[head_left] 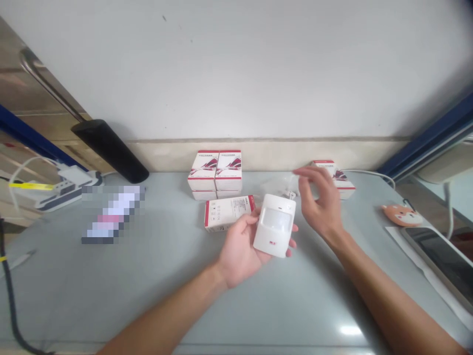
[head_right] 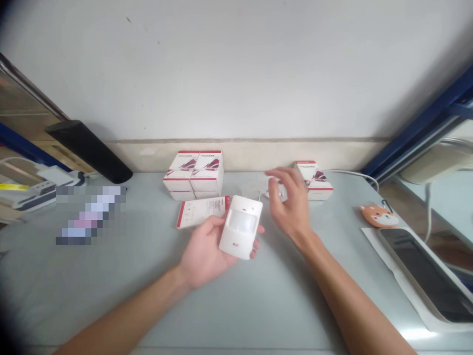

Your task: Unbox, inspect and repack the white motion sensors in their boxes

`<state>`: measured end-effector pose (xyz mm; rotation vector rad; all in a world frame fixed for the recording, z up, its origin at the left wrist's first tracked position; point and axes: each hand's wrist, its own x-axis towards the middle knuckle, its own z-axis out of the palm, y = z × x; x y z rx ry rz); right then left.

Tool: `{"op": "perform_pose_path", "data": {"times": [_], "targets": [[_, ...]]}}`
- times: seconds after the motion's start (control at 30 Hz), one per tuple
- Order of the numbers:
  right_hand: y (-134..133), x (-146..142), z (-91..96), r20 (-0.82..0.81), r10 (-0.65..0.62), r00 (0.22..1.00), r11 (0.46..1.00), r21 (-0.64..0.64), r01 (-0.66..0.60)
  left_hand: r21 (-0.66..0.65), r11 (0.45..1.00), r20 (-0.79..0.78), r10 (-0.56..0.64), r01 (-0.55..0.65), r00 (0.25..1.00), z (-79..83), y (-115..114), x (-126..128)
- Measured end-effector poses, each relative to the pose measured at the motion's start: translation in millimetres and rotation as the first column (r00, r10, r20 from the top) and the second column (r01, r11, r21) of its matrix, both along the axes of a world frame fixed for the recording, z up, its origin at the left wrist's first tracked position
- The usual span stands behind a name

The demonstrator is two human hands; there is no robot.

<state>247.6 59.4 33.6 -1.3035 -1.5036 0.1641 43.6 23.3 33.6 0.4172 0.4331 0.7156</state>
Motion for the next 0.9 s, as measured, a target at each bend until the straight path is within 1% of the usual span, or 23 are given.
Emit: {"op": "perform_pose_path", "data": {"times": [0.03,0.07,0.1,0.13,0.17,0.2,0.23,0.3,0.4,0.43,0.5,0.53,0.6,0.67,0.73,0.83,0.9], "targets": [[-3,-3,2.3,-0.044,0.092,0.995,0.99,-0.101,-0.096,0.004,1.0,-0.019,0.027,-0.027,0.999,1.0,1,-1],[-5,-6,4.1,-0.116,0.178,0.977,0.956,-0.213,-0.2,0.009,0.999,-0.035,0.053,-0.052,0.998,1.7,2,-2],[-7,-9,5.4,-0.205,0.244,0.948,0.901,-0.313,-0.3,0.017,0.997,-0.049,0.076,-0.076,0.996,2.0,3,-3],[-9,-12,6.1,-0.292,0.284,0.913,0.839,-0.385,-0.384,0.026,0.995,-0.06,0.095,-0.093,0.994,2.2,5,-3],[-11,-14,6.6,-0.362,0.307,0.88,0.785,-0.426,-0.449,0.036,0.994,-0.07,0.105,-0.103,0.992,2.4,6,-4],[-12,-15,6.8,-0.411,0.32,0.853,0.75,-0.441,-0.494,0.049,0.993,-0.08,0.113,-0.11,0.99,2.6,6,-5],[-13,-16,6.9,-0.442,0.329,0.835,0.732,-0.439,-0.521,0.064,0.991,-0.091,0.121,-0.116,0.988,2.9,7,-5],[-14,-16,7.0,-0.474,0.332,0.816,0.727,-0.424,-0.541,0.102,0.987,-0.113,0.135,-0.124,0.984,3.9,6,-5],[-12,-12,7.6,-0.497,0.303,0.813,0.738,-0.417,-0.53,0.161,0.98,-0.13,0.138,-0.116,0.982,5.1,4,-3],[-10,-11,7.9,-0.502,0.28,0.818,0.754,-0.413,-0.512,0.18,0.978,-0.134,0.13,-0.105,0.982,4.7,3,-2],[-5,-6,8.7,-0.545,0.21,0.812,0.809,-0.37,-0.457,0.219,0.973,-0.155,0.106,-0.071,0.982,1.7,1,1],[-1,-2,9.2,-0.589,0.164,0.792,0.846,-0.329,-0.42,0.237,0.971,-0.171,0.083,-0.041,0.982,-0.9,0,2],[7,9,10.6,-0.692,0.078,0.718,0.92,-0.227,-0.319,0.267,0.963,-0.221,0.02,0.041,0.975,-7.6,-1,4],[15,25,12.1,-0.759,0.023,0.651,0.971,-0.138,-0.196,0.289,0.95,-0.27,-0.041,0.121,0.962,-14.7,-1,4],[21,46,13.1,-0.781,-0.004,0.624,0.993,-0.077,-0.09,0.295,0.938,-0.298,-0.091,0.183,0.95,-20.2,0,3],[27,77,14.0,-0.801,-0.015,0.598,1.0,-0.028,-0.011,0.289,0.926,-0.331,-0.14,0.242,0.933,-25.2,6,0],[29,94,14.8,-0.845,-0.041,0.534,0.998,-0.012,0.058,0.286,0.913,-0.351,-0.182,0.29,0.918,-27.4,10,-2]]}}
